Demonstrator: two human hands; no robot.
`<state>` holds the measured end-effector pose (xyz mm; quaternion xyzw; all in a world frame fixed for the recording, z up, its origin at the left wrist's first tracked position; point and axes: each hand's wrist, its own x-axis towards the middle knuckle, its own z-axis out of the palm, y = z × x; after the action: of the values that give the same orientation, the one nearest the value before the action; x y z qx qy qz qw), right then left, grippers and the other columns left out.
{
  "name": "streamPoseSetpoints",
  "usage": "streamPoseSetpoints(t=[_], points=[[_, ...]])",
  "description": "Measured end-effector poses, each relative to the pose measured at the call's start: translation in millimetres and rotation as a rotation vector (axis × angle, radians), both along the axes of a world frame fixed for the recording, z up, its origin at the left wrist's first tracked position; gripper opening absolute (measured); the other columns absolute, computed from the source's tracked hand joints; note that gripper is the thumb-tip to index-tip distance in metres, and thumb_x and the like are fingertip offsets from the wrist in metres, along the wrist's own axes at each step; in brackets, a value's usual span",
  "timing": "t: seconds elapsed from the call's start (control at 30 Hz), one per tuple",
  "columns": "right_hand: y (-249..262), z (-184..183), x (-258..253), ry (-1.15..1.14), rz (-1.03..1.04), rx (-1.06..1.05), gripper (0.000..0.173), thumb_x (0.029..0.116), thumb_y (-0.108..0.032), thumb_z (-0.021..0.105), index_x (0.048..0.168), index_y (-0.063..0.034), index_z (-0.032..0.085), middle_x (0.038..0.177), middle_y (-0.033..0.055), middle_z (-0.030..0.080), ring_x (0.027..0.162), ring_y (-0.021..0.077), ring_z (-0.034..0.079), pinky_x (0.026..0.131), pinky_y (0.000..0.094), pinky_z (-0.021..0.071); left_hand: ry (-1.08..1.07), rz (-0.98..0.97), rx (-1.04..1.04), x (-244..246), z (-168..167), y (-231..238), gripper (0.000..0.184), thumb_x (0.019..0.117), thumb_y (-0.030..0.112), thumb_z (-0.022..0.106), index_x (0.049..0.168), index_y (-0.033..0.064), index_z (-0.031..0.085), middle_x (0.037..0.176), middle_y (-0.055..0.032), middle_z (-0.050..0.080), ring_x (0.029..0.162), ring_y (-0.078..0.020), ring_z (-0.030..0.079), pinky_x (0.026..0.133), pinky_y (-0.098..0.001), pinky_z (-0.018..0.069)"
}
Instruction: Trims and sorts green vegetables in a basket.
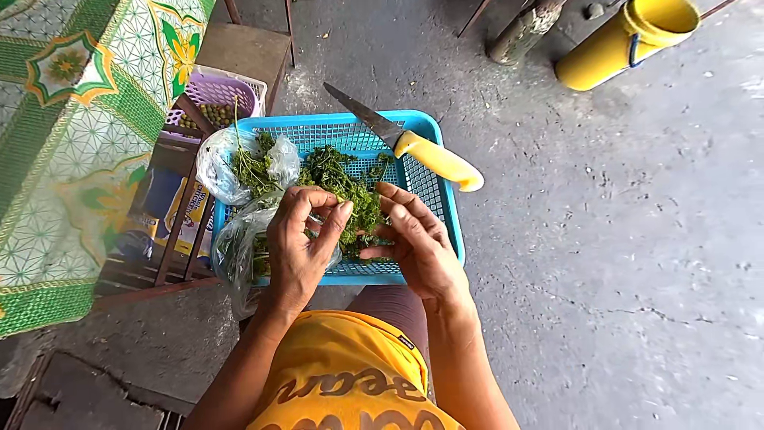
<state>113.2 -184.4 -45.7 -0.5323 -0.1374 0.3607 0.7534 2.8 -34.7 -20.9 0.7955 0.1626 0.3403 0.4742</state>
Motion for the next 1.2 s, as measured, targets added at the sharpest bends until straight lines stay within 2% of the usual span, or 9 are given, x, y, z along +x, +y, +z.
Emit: streamPoseSetpoints(t=[0.07,0.13,0.23,0.47,0.63,0.73,0.87,1.0,1.2], points=[[2,2,-2,-0.073,0.016,0.035,0.045,0.0951,-0.008,0.068,0.139,-0.0160,0.061,0.132,0.0082,0.061,0.091,0.0223,0.073,0.068,0.0404,0.0669,-0.029,-0.012,0.060,0,1,-4,0.011,0.0967,0.016,0.070,0.102,0.0069,0.069,0.118,-0.0065,0.059,0.101,-0.0117,0.065,0.071,-0.0235,0.0607],[4,1,-4,-0.101,0.010,0.061,0.042,0.0933,0.001,0.065,0.133,-0.0134,0.065,0.125,0.0090,0.065,0.083,0.0195,0.073,0.066,0.0370,0.0664,-0.066,-0.011,0.115,-1,2,-5,0.008,0.0947,0.015,0.070,0.097,0.0073,0.068,0.126,-0.0083,0.055,0.103,-0.0117,0.064,0.074,-0.0230,0.0599],[1,-2,0,-0.015,0.101,0.164,0.041,0.0972,0.000,0.060,0.136,-0.0105,0.062,0.117,0.0109,0.068,0.083,0.0169,0.073,0.065,0.0335,0.0656,-0.145,-0.019,0.199,-3,2,1,0.008,0.0933,0.011,0.068,0.091,0.0034,0.066,0.133,-0.0139,0.059,0.120,-0.0197,0.061,0.096,-0.0328,0.0567],[-2,-1,0,0.041,0.072,0.107,0.040,0.1061,-0.007,0.036,0.135,-0.0081,0.063,0.120,0.0131,0.069,0.085,0.0203,0.075,0.063,0.0348,0.0652,-0.152,-0.025,0.100,-7,1,3,0.008,0.0997,0.008,0.063,0.103,0.0018,0.060,0.120,-0.0115,0.066,0.104,-0.0163,0.069,0.081,-0.0279,0.0623],[0,-1,-14,-0.550,-0.191,-0.101,0.028,0.0984,-0.027,0.067,0.125,-0.0163,0.067,0.124,0.0029,0.061,0.088,0.0164,0.070,0.066,0.0327,0.0650,-0.137,0.010,0.170,-7,4,1,0.007,0.0986,0.009,0.065,0.098,0.0028,0.063,0.115,-0.0095,0.065,0.100,-0.0137,0.068,0.077,-0.0252,0.0621],[3,2,-18,-0.676,-0.155,-0.081,0.029,0.0892,-0.017,0.078,0.115,-0.0120,0.067,0.117,0.0030,0.062,0.087,0.0133,0.069,0.067,0.0298,0.0655,-0.142,-0.018,0.128,-7,7,-3,0.007,0.0988,0.009,0.064,0.101,0.0026,0.062,0.114,-0.0092,0.065,0.099,-0.0134,0.067,0.076,-0.0241,0.0609],[2,5,-17,-0.314,-0.071,0.066,0.028,0.0902,0.002,0.071,0.117,-0.0073,0.070,0.098,0.0071,0.074,0.073,0.0161,0.074,0.064,0.0319,0.0660,-0.143,-0.061,-0.012,-9,10,-4,0.010,0.1028,0.012,0.060,0.110,0.0053,0.059,0.118,-0.0066,0.065,0.103,-0.0144,0.068,0.081,-0.0280,0.0624],[-4,4,-10,0.050,-0.019,0.281,0.020,0.0942,-0.002,0.069,0.114,-0.0051,0.072,0.095,0.0132,0.075,0.076,0.0176,0.076,0.063,0.0304,0.0651,-0.106,-0.057,-0.123,-10,11,-1,0.015,0.1060,0.018,0.055,0.116,0.0076,0.059,0.119,-0.0040,0.067,0.097,-0.0112,0.068,0.079,-0.0253,0.0596],[-6,-2,-5,0.221,0.012,0.369,0.016,0.0994,-0.004,0.062,0.112,-0.0031,0.072,0.094,0.0151,0.075,0.074,0.0157,0.075,0.062,0.0270,0.0636,-0.099,-0.079,-0.107,-9,7,-3,0.014,0.1062,0.017,0.055,0.117,0.0084,0.058,0.120,-0.0035,0.066,0.098,-0.0099,0.067,0.077,-0.0226,0.0580]])
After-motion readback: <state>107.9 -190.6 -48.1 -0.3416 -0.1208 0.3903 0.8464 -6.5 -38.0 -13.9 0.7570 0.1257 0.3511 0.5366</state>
